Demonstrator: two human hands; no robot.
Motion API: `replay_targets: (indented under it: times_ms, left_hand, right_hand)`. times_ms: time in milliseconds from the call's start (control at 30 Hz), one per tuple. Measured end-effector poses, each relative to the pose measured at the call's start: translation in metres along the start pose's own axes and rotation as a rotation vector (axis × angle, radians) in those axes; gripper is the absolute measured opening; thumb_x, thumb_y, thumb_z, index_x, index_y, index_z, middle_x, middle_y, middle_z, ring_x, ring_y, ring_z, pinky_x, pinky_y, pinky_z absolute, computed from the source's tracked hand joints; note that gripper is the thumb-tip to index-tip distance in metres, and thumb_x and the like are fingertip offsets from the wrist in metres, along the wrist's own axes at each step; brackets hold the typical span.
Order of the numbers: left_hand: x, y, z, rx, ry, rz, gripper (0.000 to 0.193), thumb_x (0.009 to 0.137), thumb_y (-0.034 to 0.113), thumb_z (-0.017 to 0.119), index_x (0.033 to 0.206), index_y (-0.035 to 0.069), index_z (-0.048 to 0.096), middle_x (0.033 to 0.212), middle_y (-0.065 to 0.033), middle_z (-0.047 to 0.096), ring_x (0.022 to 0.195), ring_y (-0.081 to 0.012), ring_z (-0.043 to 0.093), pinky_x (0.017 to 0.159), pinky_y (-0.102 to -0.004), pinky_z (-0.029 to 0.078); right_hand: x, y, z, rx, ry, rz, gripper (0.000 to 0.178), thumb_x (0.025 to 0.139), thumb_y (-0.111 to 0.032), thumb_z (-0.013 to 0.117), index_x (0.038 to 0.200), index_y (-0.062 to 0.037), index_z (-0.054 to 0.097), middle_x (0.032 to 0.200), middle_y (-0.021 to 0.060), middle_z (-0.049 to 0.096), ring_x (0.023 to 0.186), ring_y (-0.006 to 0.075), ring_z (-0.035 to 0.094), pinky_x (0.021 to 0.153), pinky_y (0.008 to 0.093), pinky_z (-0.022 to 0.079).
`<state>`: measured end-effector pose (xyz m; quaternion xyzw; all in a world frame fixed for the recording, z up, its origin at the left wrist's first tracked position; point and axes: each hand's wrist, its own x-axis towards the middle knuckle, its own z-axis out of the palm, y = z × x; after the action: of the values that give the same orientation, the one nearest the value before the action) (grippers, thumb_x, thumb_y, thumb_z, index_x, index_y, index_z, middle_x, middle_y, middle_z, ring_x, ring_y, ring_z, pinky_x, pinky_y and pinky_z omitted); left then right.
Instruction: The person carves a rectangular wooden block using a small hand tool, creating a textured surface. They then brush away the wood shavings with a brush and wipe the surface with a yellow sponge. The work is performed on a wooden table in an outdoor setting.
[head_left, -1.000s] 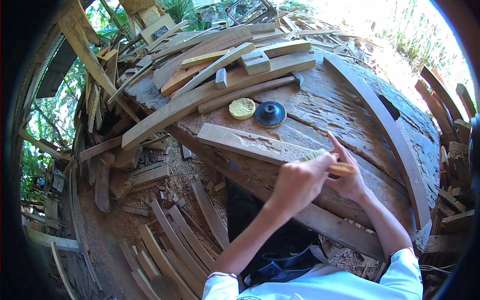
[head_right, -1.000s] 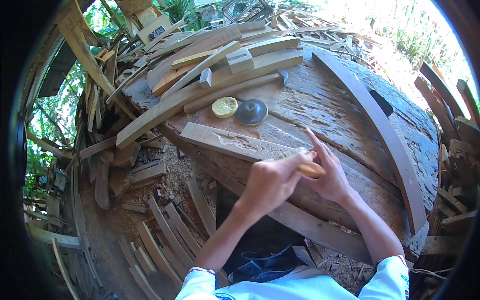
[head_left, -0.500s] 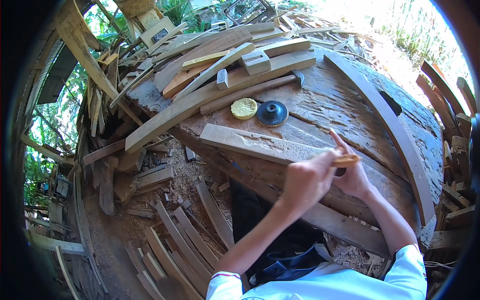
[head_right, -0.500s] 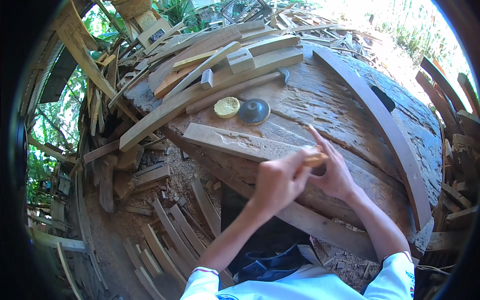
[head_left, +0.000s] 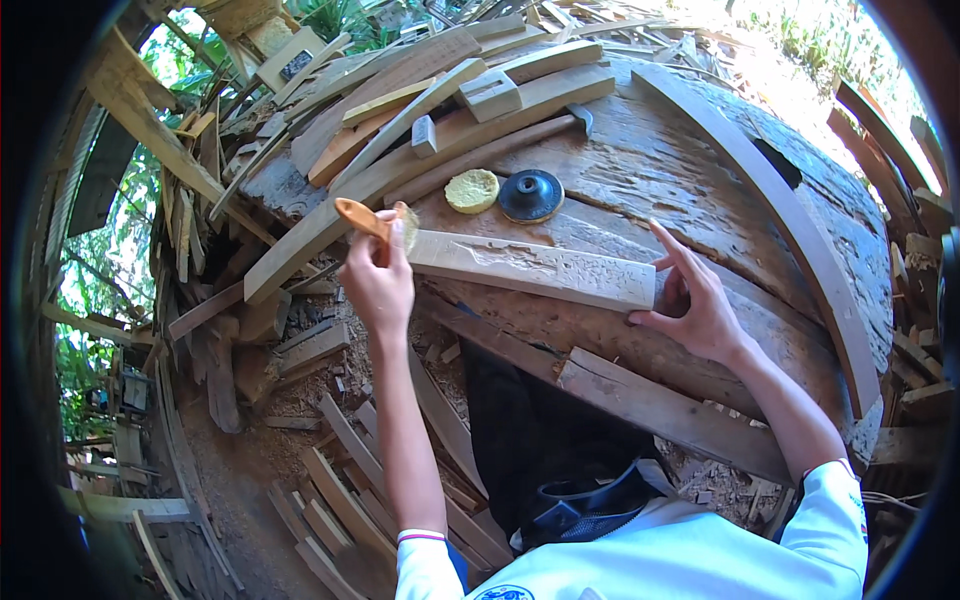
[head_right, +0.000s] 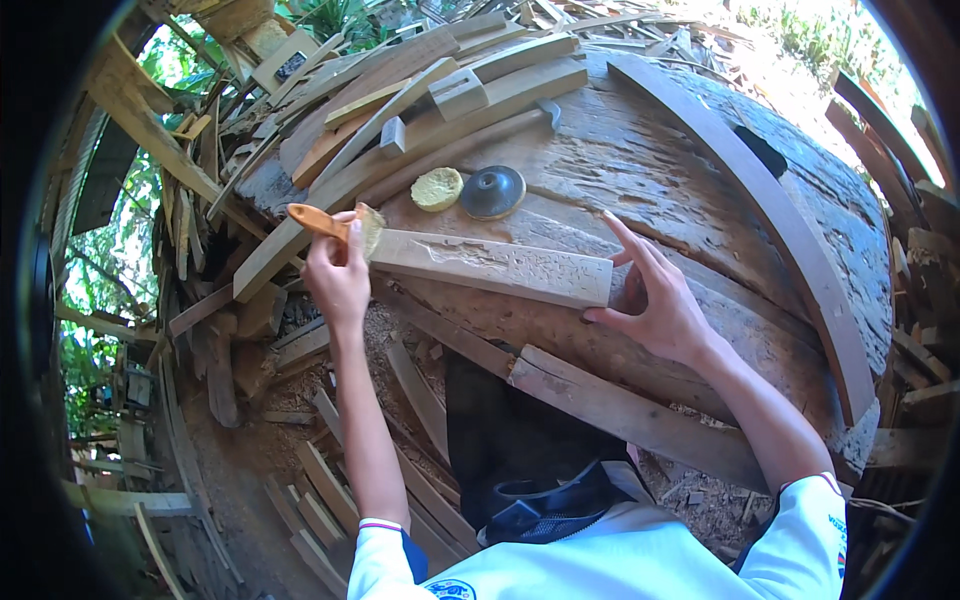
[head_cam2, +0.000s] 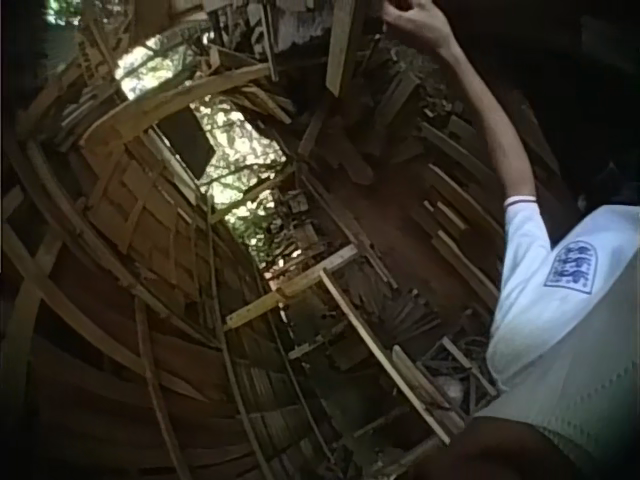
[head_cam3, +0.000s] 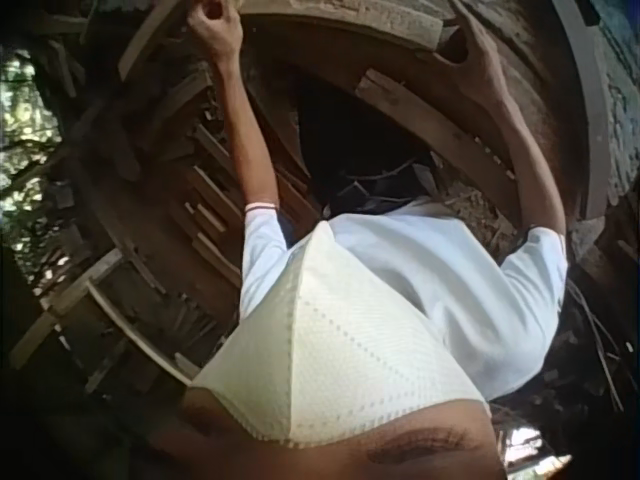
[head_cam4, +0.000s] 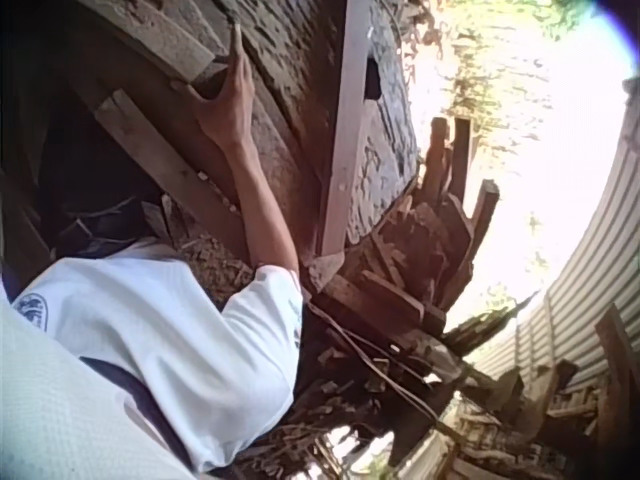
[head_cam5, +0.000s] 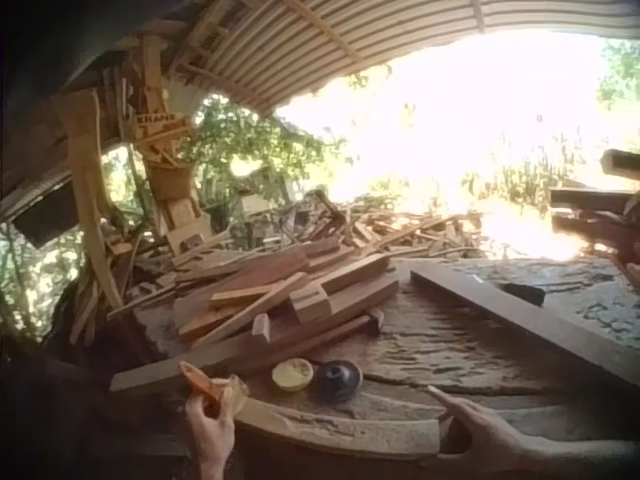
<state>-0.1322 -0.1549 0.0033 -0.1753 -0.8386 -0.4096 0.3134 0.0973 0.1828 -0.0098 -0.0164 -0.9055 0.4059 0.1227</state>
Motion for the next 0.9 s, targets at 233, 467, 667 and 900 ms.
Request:
replay_targets:
  times_ms: [233, 467, 667, 900]
  left_hand:
    - [0.031, 0.104, 0.062, -0.097, -0.214, 0.348, 0.052, 0.101, 0.023, 0.077, 0.151, 0.016, 0.063, 0.150, -0.0114, 0.064, 0.131, -0.0220, 0.068, 0.110, -0.0443, 0.055]
    - [0.024, 0.096, 0.095, 0.270, -0.791, 0.257, 0.078, 0.097, 0.044, 0.078, 0.166, 0.026, 0.046, 0.177, -0.0059, 0.035, 0.160, -0.0240, 0.040, 0.134, -0.0567, 0.024]
    - [0.043, 0.030, 0.092, 0.229, -0.737, -0.026, 0.046, 0.090, 0.022, 0.083, 0.133, 0.008, 0.076, 0.130, -0.0190, 0.076, 0.124, -0.0358, 0.073, 0.111, -0.0414, 0.055]
    - [0.032, 0.071, 0.064, -0.143, -0.479, 0.100, 0.010, 0.086, 0.007, 0.075, 0.087, 0.000, 0.067, 0.117, -0.0176, 0.082, 0.111, -0.0334, 0.079, 0.101, -0.0422, 0.060]
  right_hand:
    - [-0.001, 0.006, -0.003, 0.002, -0.009, -0.019, 0.118, 0.077, -0.022, 0.098, 0.174, -0.0172, 0.030, 0.120, 0.0112, 0.067, 0.075, 0.0152, 0.059, 0.078, 0.0325, 0.056]
    - [-0.002, 0.002, -0.007, -0.040, -0.059, -0.098, 0.096, 0.081, -0.019, 0.095, 0.165, -0.0224, 0.049, 0.111, 0.0056, 0.060, 0.077, 0.0146, 0.057, 0.072, 0.0307, 0.054]
    - [-0.001, 0.003, -0.005, -0.017, -0.041, -0.060, 0.091, 0.082, -0.021, 0.095, 0.162, -0.0186, 0.052, 0.111, 0.0055, 0.059, 0.075, 0.0149, 0.056, 0.071, 0.0316, 0.054]
    - [0.001, 0.006, -0.006, 0.055, -0.048, -0.028, 0.104, 0.080, -0.024, 0.096, 0.168, -0.0183, 0.042, 0.125, 0.0082, 0.067, 0.077, 0.0143, 0.059, 0.073, 0.0314, 0.055]
